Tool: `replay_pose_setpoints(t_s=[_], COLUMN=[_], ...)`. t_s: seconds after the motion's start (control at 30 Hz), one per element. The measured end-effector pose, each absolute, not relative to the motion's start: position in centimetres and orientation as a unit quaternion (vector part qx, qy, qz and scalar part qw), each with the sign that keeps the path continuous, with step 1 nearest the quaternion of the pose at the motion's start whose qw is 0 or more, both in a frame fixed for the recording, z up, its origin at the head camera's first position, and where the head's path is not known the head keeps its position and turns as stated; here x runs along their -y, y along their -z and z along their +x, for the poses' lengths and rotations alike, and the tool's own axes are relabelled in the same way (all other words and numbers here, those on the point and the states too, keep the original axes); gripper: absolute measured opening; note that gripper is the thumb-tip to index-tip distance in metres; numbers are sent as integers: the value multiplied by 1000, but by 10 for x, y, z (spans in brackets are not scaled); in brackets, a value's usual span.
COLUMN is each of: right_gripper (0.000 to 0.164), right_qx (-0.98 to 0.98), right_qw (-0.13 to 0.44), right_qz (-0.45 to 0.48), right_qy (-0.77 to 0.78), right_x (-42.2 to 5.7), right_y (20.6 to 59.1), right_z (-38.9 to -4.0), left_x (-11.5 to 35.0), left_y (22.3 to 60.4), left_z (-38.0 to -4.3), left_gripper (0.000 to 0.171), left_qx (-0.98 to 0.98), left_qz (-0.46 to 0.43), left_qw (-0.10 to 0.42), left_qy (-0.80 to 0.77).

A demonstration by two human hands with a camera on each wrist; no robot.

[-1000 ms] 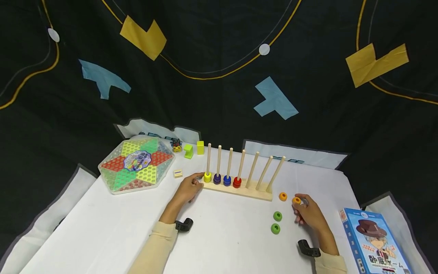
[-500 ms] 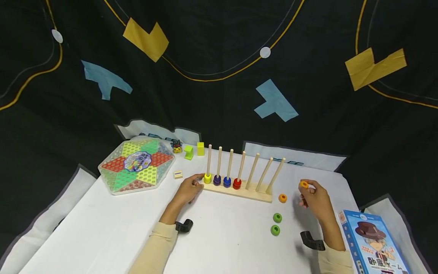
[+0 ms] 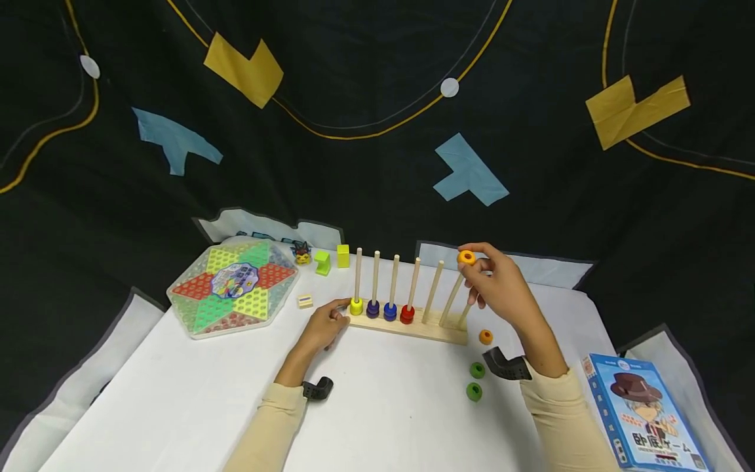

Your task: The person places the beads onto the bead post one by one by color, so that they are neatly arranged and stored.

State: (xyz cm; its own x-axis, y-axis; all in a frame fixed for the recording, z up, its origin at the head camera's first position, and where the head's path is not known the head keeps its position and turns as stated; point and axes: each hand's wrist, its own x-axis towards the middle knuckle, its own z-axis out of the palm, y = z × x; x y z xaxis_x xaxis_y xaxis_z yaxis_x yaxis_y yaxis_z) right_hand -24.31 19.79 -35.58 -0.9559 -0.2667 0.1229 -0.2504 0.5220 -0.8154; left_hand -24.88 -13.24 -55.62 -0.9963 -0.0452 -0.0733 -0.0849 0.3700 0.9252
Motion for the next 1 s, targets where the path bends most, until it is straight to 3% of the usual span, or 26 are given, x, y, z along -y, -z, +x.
replay_pose_setpoints(t_s=[0.4, 0.6, 1.0], right_gripper=[39, 46, 41], right_qx=[-868, -868, -867], right_qw=[57, 40, -14], right_qz=[-149, -159, -135], right_qy=[470, 469, 479], right_x=[-176, -178, -206], right_y=[369, 367, 356], right_z=[-257, -255, -232], left_x=[128, 129, 133], left_y=[557, 555, 556], left_z=[-254, -254, -249], left_gripper=[44, 44, 44], left_qx=[-833, -835, -833], left_qz=[-27, -27, -32], left_qw=[25, 18, 16], left_qy=[-552, -549, -552])
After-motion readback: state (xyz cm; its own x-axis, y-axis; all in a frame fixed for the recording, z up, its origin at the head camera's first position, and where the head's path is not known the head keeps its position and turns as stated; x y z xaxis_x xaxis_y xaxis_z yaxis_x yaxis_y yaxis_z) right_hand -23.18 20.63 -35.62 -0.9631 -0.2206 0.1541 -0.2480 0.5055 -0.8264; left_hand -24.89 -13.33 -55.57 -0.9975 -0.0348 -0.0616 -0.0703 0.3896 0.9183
